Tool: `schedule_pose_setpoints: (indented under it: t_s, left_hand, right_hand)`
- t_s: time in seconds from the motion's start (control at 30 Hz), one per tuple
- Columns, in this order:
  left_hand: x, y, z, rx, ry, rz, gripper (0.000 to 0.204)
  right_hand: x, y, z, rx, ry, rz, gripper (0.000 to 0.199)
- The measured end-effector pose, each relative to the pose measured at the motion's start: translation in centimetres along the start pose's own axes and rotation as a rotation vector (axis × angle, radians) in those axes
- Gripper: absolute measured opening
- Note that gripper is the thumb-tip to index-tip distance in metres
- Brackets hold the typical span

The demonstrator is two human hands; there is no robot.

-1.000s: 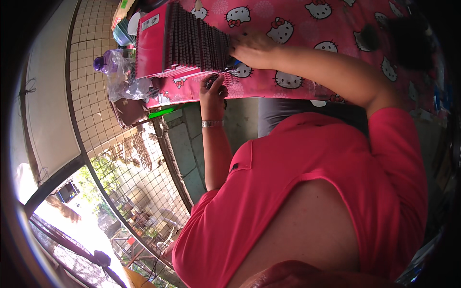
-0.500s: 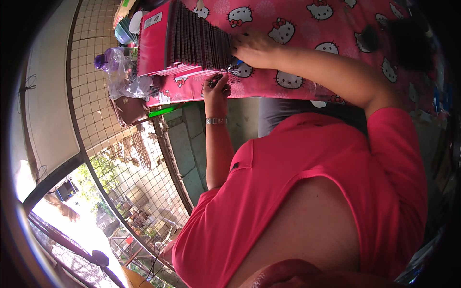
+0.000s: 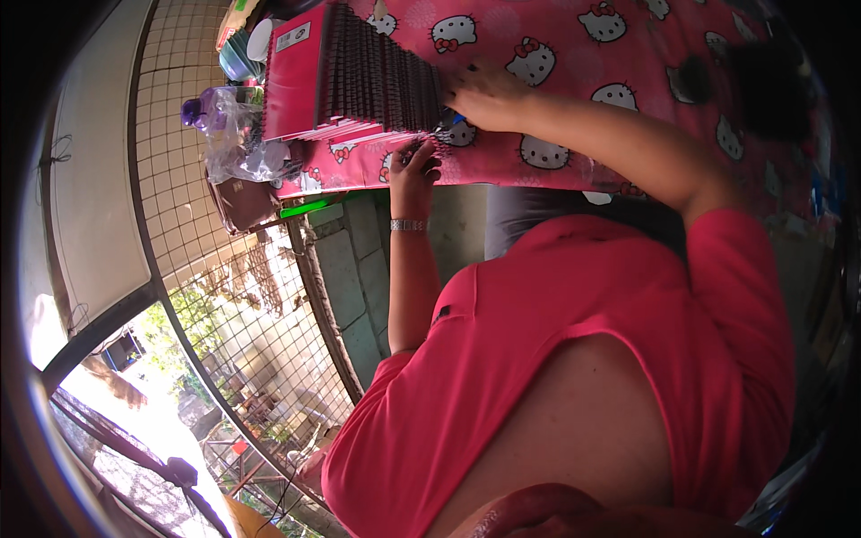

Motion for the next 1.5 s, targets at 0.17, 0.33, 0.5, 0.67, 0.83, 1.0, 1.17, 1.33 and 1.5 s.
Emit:
schedule_pose_setpoints:
  t_s: [0.17, 0.33, 0.5, 0.67, 0.83, 1.0, 1.17, 1.33, 1.5]
  left_hand:
    - [-1.3, 0.1, -1.1, -0.042, -0.132, -0.118, 0.03]
    - [-0.9, 0.3, -0.8, 0.036, -0.042, -0.005, 0.027]
    - [-0.5, 0.2, -0.4, 0.069, -0.003, 0.036, 0.029]
    - [-1.4, -0.4, -0.9, 0.034, -0.106, -0.134, 0.027]
    - [-1.6, -0.6, -1.3, 0.069, -0.065, -0.057, 0.03]
    - [-1.8, 0.1, -1.4, 0.042, -0.056, 0.033, 0.03]
    - [-1.9, -0.8, -1.7, 0.1, -0.135, -0.122, 0.03]
    - [-2.0, -0.3, -1.9, 0.114, -0.134, -0.144, 0.033]
    - [-1.9, -1.3, -1.4, 0.12, -0.16, -0.185, 0.027]
  right_hand:
    - [-1.1, -0.8, -0.5, -0.11, 0.005, 0.03, 0.013]
    - [-0.8, -0.9, -1.0, -0.454, -0.124, -0.147, 0.014]
    - [0.7, -0.3, 0.1, -0.168, -0.085, -0.044, 0.011]
    - [-0.3, -0.6, -0.3, -0.02, 0.018, 0.024, 0.011]
    - [-0.5, -1.6, -0.4, -0.438, -0.105, -0.087, 0.012]
    - [0.8, -2.2, 1.1, -0.039, -0.06, -0.06, 0.013]
    - [-0.9, -2.3, -0.1, -0.233, 0.006, 0.019, 0.014]
    - [0.1, -2.7, 0.5, -0.515, -0.201, -0.118, 0.015]
    - [-0.3, -3.1, 1.4, -0.092, -0.034, 0.032, 0.015]
Point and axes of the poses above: each hand's wrist, its own z-axis away from the middle knuckle, its own y-axis out of the back of the hand, x = y × z, the point moved 3 cm from there along -z, towards the middle knuckle, and after that the axes turned 11 degrees about x, right-handed, at the moved point
